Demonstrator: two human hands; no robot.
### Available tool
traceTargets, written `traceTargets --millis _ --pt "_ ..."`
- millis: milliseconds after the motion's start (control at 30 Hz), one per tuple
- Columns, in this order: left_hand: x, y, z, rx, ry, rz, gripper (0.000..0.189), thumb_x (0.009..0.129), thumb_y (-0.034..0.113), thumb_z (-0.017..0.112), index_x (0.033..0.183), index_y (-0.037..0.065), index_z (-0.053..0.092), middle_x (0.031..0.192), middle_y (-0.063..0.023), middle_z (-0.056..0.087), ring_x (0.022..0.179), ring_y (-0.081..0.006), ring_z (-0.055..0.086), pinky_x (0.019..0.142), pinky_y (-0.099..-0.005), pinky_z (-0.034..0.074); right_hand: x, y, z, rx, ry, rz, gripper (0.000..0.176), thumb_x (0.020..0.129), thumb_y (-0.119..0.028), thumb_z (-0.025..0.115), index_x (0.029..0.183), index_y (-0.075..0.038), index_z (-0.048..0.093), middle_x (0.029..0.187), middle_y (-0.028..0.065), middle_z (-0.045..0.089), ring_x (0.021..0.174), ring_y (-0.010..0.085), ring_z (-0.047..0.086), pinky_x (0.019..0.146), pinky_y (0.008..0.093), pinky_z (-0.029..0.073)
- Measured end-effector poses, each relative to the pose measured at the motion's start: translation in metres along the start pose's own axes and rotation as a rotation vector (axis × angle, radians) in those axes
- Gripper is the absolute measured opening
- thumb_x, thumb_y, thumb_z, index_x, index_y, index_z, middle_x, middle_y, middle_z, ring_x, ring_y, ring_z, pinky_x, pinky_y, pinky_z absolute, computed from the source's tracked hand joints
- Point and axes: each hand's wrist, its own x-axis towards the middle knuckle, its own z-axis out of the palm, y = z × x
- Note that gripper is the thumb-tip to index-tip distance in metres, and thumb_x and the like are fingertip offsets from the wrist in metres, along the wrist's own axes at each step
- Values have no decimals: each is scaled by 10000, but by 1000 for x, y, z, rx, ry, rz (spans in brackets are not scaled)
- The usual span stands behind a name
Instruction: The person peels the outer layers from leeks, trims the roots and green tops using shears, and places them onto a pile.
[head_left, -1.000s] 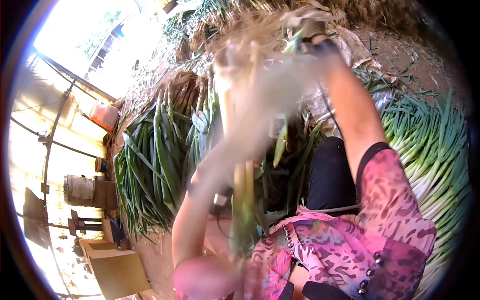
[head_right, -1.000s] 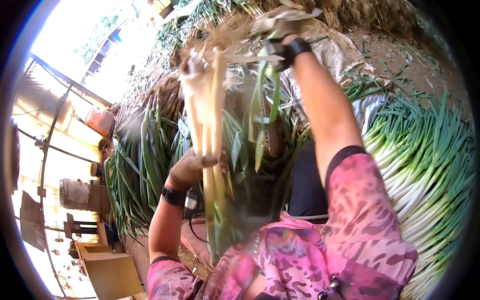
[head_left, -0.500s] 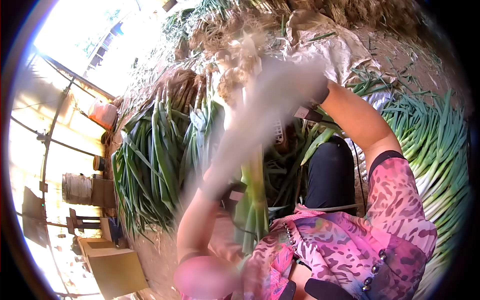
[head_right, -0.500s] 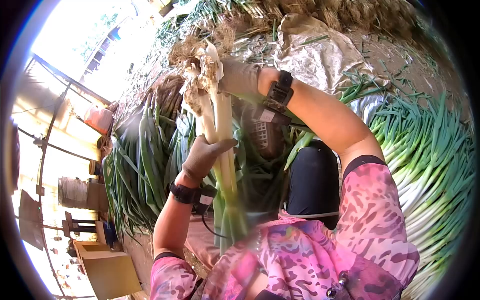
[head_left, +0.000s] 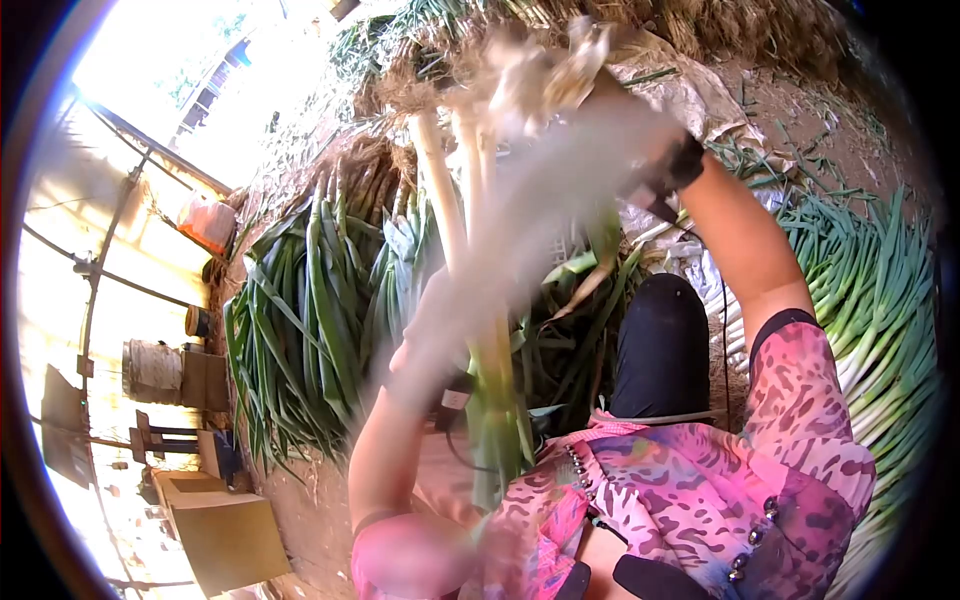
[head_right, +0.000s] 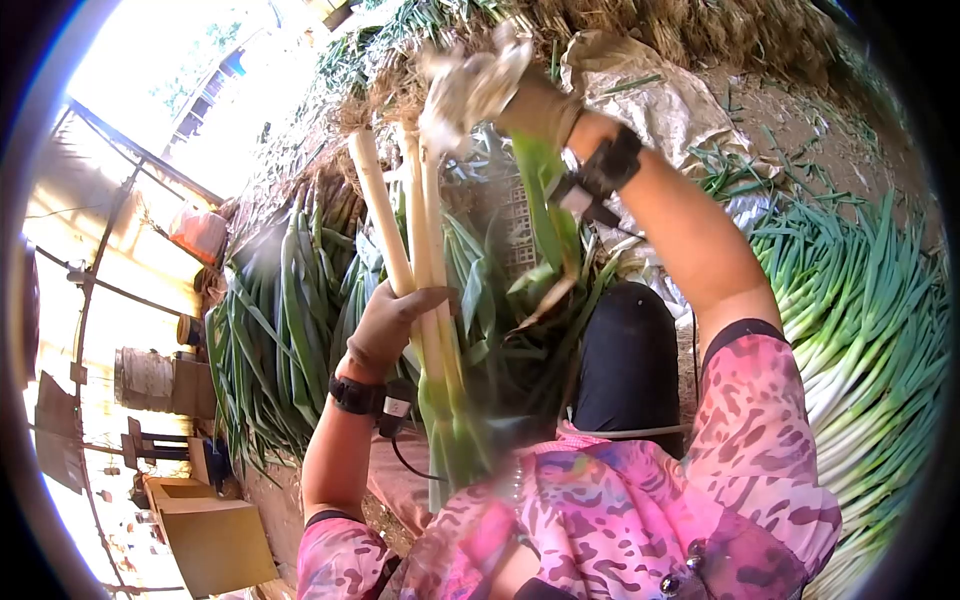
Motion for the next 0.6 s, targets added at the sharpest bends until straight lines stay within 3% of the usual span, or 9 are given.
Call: traceTargets --millis 100,200,367,433,500,600 --pt "-1 5 15 -55 -5 -5 288 864 220 758 1026 -10 695 904 -48 705 796 -143 664 745 -283 527 -8 -61 21 205 -72 -60 276 926 -275 633 1148 -123 694 1109 92 716 1033 229 688 904 340 545" --pt "4 -1 25 -4 -25 85 286 870 211 762 1044 -5 692 897 -37 697 794 -135 660 736 -287 524 -7 -83 45 188 -38 13 290 915 -300 647 1134 -119 702 1083 93 723 1015 230 693 883 343 547" --pt "-2 12 21 -79 7 -26 291 868 227 744 1038 -4 692 887 -52 698 785 -143 659 728 -291 523 -11 -76 60 143 101 209 317 896 -342 670 1111 -113 714 1038 94 734 984 232 703 849 347 551" --pt "-4 12 19 -125 12 -32 281 874 227 729 1034 -1 692 882 -58 699 779 -147 658 725 -294 524 -19 -82 27 498 98 346 318 890 -365 674 1051 -94 716 964 112 742 925 261 714 816 363 561" --pt "2 5 15 -144 27 -23 265 883 217 712 1034 1 691 886 -58 698 779 -150 656 728 -298 525 -18 -67 60 475 253 400 285 900 -351 665 1015 -95 716 963 116 744 906 276 715 805 376 565" --pt "2 0 11 -170 2 6 246 887 197 697 1035 1 690 883 -56 697 777 -149 654 729 -297 525 -7 -37 51 229 175 436 255 891 -340 687 1010 -118 724 966 113 746 889 280 721 786 391 574"
